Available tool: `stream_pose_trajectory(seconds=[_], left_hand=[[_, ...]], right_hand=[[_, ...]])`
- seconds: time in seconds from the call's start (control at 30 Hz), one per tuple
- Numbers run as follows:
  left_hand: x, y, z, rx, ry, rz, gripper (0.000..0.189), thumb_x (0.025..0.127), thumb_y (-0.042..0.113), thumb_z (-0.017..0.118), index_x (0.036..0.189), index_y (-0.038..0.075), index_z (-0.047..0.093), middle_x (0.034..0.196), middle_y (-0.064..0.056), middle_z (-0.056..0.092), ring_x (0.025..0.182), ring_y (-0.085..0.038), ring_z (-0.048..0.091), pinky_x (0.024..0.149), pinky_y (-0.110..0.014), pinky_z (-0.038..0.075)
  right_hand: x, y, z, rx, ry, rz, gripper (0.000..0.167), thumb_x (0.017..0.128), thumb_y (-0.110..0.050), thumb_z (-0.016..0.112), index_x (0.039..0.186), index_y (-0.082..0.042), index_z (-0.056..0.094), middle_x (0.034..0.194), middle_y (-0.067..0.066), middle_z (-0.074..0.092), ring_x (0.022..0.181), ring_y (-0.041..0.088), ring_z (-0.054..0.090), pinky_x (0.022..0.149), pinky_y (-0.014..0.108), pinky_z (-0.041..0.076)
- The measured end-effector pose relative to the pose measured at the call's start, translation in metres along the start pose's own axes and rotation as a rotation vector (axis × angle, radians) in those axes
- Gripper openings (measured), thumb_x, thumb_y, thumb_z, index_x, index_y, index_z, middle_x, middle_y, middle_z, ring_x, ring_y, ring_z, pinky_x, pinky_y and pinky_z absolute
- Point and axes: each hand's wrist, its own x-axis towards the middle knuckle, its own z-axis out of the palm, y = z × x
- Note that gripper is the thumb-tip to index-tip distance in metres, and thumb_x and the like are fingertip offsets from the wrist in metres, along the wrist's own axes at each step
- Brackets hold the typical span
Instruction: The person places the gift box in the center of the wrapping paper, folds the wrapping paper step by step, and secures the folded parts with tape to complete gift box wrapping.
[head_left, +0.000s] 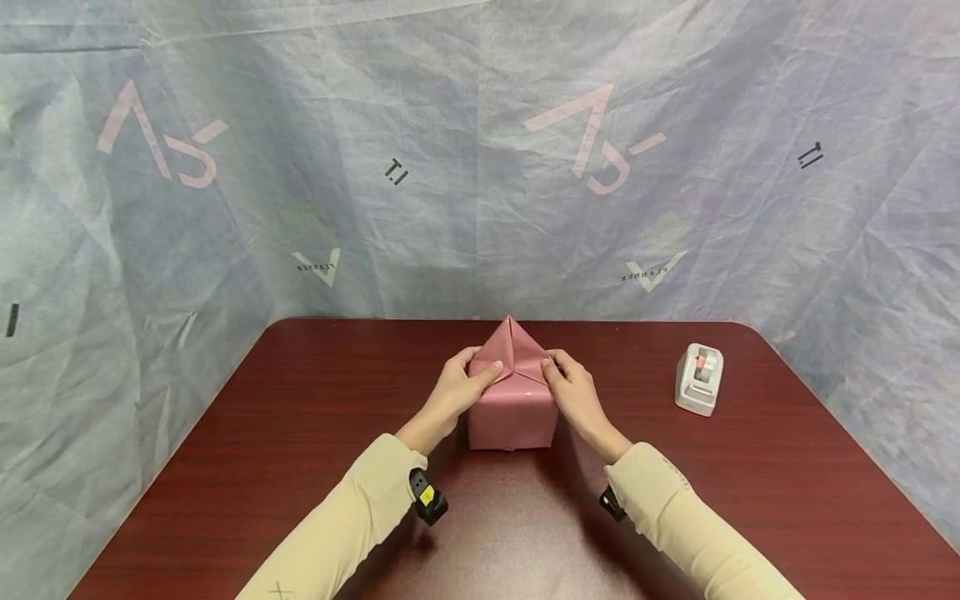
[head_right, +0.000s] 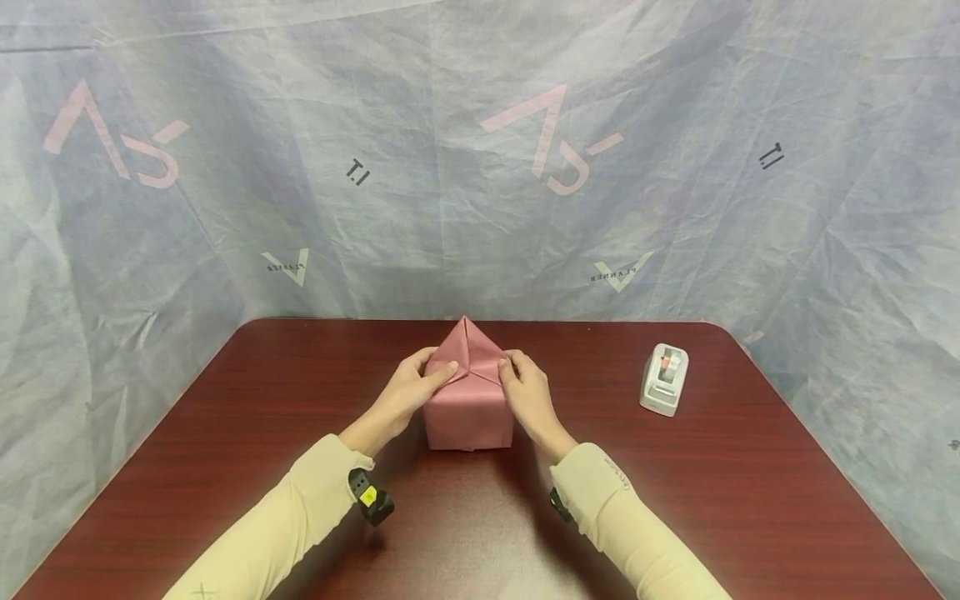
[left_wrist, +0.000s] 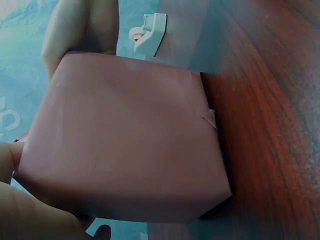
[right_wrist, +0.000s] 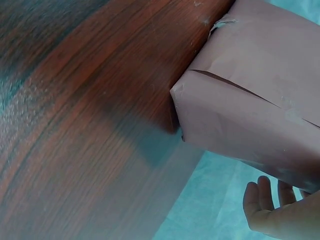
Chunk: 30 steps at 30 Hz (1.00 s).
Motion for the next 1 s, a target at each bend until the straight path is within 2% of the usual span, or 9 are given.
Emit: stream_pose_trajectory(seconds=[0.2,0.37,0.57,0.73,0.87,1.0], left_hand=[[0.003,-0.001,-0.001,-0.001,0.01,0.021,0.047,0.081,0.032,0.068,0.12,0.01,0.055,0.11,-0.01,0.06,0.086,-0.016,0.058,0.077,-0.031,0.048],[0.007,0.002,-0.002,0.009,0.014,0.006,0.043,0.077,0.028,0.073,0.113,0.01,0.059,0.102,-0.009,0.063,0.077,-0.014,0.059,0.07,-0.028,0.048],[0.008,0.003,-0.003,0.08,0.011,0.036,0.042,0.078,0.028,0.072,0.114,0.011,0.059,0.103,-0.009,0.063,0.077,-0.015,0.059,0.069,-0.029,0.049],[0.009,0.002,-0.003,0.097,0.013,0.047,0.046,0.076,0.032,0.073,0.114,0.01,0.058,0.102,-0.009,0.063,0.079,-0.015,0.059,0.07,-0.03,0.049],[0.012,0.003,-0.004,0.109,0.0,0.029,0.051,0.073,0.033,0.076,0.115,0.011,0.057,0.104,-0.008,0.062,0.081,-0.016,0.059,0.071,-0.03,0.048],[0.017,0.004,-0.004,0.09,-0.019,-0.028,0.056,0.071,0.031,0.077,0.119,0.011,0.056,0.108,-0.008,0.062,0.085,-0.016,0.059,0.073,-0.03,0.048]], right_hand=[[0.0,-0.001,-0.001,-0.007,-0.015,0.001,0.026,0.096,-0.023,0.045,0.113,-0.009,0.059,0.106,0.01,0.062,0.091,0.021,0.054,0.081,0.034,0.041],[0.0,-0.001,-0.001,-0.016,-0.017,-0.005,0.026,0.096,-0.023,0.044,0.114,-0.01,0.059,0.107,0.01,0.062,0.093,0.021,0.054,0.082,0.035,0.041],[-0.001,-0.001,-0.001,-0.028,-0.02,-0.022,0.026,0.096,-0.021,0.044,0.114,-0.009,0.059,0.105,0.01,0.062,0.091,0.021,0.054,0.081,0.035,0.041],[-0.001,-0.001,-0.001,-0.028,-0.019,-0.024,0.026,0.096,-0.021,0.044,0.113,-0.009,0.059,0.104,0.01,0.063,0.09,0.02,0.054,0.08,0.034,0.041],[0.0,-0.001,-0.001,-0.032,-0.022,-0.029,0.026,0.096,-0.021,0.044,0.114,-0.009,0.059,0.104,0.01,0.063,0.089,0.02,0.054,0.079,0.034,0.042],[-0.001,-0.001,-0.002,-0.036,-0.027,-0.036,0.026,0.096,-0.021,0.044,0.115,-0.009,0.058,0.104,0.011,0.063,0.088,0.021,0.054,0.077,0.033,0.042]])
